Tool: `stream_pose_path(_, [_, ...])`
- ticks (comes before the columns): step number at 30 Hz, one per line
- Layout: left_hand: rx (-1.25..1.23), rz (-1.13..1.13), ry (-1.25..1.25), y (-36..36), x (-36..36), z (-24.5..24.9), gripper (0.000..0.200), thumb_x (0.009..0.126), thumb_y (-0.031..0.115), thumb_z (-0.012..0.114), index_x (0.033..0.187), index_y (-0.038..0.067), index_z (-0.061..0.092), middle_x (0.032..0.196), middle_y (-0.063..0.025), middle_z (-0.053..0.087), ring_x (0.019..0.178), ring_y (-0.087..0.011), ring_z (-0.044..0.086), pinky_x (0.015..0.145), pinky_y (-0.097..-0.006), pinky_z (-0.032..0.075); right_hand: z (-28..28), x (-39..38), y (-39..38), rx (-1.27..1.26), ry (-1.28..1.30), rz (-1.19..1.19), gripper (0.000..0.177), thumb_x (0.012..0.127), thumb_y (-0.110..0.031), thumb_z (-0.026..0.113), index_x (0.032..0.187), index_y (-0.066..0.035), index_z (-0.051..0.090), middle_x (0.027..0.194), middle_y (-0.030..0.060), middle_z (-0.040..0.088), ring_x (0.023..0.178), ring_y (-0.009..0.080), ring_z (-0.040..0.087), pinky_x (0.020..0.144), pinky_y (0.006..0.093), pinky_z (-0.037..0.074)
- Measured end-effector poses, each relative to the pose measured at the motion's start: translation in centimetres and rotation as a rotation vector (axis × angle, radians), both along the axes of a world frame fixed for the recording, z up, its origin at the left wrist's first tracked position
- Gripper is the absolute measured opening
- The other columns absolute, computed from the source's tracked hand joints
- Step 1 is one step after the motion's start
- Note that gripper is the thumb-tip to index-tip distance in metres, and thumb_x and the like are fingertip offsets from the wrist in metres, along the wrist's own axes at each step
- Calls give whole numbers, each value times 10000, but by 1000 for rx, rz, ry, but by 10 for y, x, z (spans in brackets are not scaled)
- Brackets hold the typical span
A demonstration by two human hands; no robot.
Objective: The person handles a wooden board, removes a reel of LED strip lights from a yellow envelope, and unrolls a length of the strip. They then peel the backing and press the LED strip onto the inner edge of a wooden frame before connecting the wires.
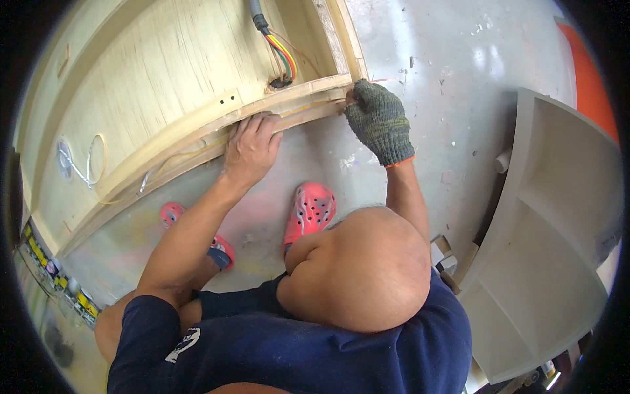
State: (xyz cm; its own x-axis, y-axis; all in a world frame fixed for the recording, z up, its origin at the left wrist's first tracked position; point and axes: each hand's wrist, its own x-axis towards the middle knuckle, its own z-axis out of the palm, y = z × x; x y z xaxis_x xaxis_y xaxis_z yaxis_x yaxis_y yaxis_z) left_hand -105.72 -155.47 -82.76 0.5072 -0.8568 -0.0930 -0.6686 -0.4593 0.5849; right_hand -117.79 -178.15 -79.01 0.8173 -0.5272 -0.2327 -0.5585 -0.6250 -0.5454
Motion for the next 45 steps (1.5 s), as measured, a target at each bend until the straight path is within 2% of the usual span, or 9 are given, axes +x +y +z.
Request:
stream_pose_path(6, [-44, 32, -25, 10, -1, -1, 337, 819, 136, 655, 1129, 37, 567, 1136, -142, 599, 1064, -334, 563, 916, -433, 459, 5, 0, 7, -104, -118, 59, 83, 848, -119, 613, 878, -42, 610, 793, 169, 619, 743, 346, 618, 668, 416, 490])
stream_pose_path(8, [-40, 26, -16, 13, 0, -1, 335, 819, 131, 653, 1128, 37, 564, 1138, -145, 596, 1061, -337, 562, 922, -435, 456, 6, -2, 9, 2, -326, -39, 93, 856, -112, 611, 919, -49, 636, 767, 145, 609, 714, 302, 609, 662, 380, 489])
stream_pose_path(9, [-58, 33, -17, 14, 0, -2, 333, 822, 134, 650, 1129, 37, 562, 1140, -148, 593, 1061, -343, 560, 926, -436, 453, 12, -3, 5, -8, -346, -32, 111, 864, -115, 612, 948, -58, 654, 754, 121, 596, 692, 270, 594, 657, 353, 484])
stream_pose_path(14, [-64, 79, 5, 14, -4, -3, 326, 831, 142, 643, 1129, 41, 557, 1126, -153, 589, 1052, -353, 557, 930, -443, 446, 20, -3, -1, -85, -193, -31, 73, 849, -116, 619, 896, -63, 638, 761, 134, 606, 716, 304, 608, 656, 380, 486])
stream_pose_path(23, [-46, 81, 1, 15, -7, -5, 343, 839, 144, 637, 1161, 68, 547, 1148, -167, 544, 1056, -367, 527, 913, -463, 436, 4, 1, 10, -123, -150, 33, 90, 820, -148, 636, 872, -76, 626, 777, 153, 620, 728, 353, 621, 653, 444, 488])
stream_pose_path(26, [-75, 90, -47, 15, -7, -7, 354, 833, 146, 640, 1166, 77, 544, 1133, -161, 547, 1037, -366, 531, 909, -467, 431, 5, 2, 11, -156, -104, 13, 107, 816, -170, 640, 867, -77, 623, 787, 156, 625, 734, 357, 623, 654, 446, 490])
stream_pose_path(31, [16, 90, -85, 15, -9, -2, 384, 810, 157, 658, 1171, 97, 543, 1101, -134, 551, 1055, -338, 508, 906, -481, 394, 3, 2, 10, -155, -85, 7, 102, 804, -164, 636, 859, -79, 621, 800, 150, 630, 758, 361, 624, 665, 449, 490])
stream_pose_path(45, [17, 107, -103, 10, -15, -2, 444, 775, 153, 691, 1187, 88, 540, 1135, -133, 517, 1082, -337, 474, 932, -484, 378, -5, 2, 13, -246, -86, 21, 102, 773, -155, 638, 846, -95, 601, 772, 147, 620, 743, 368, 618, 649, 466, 483])
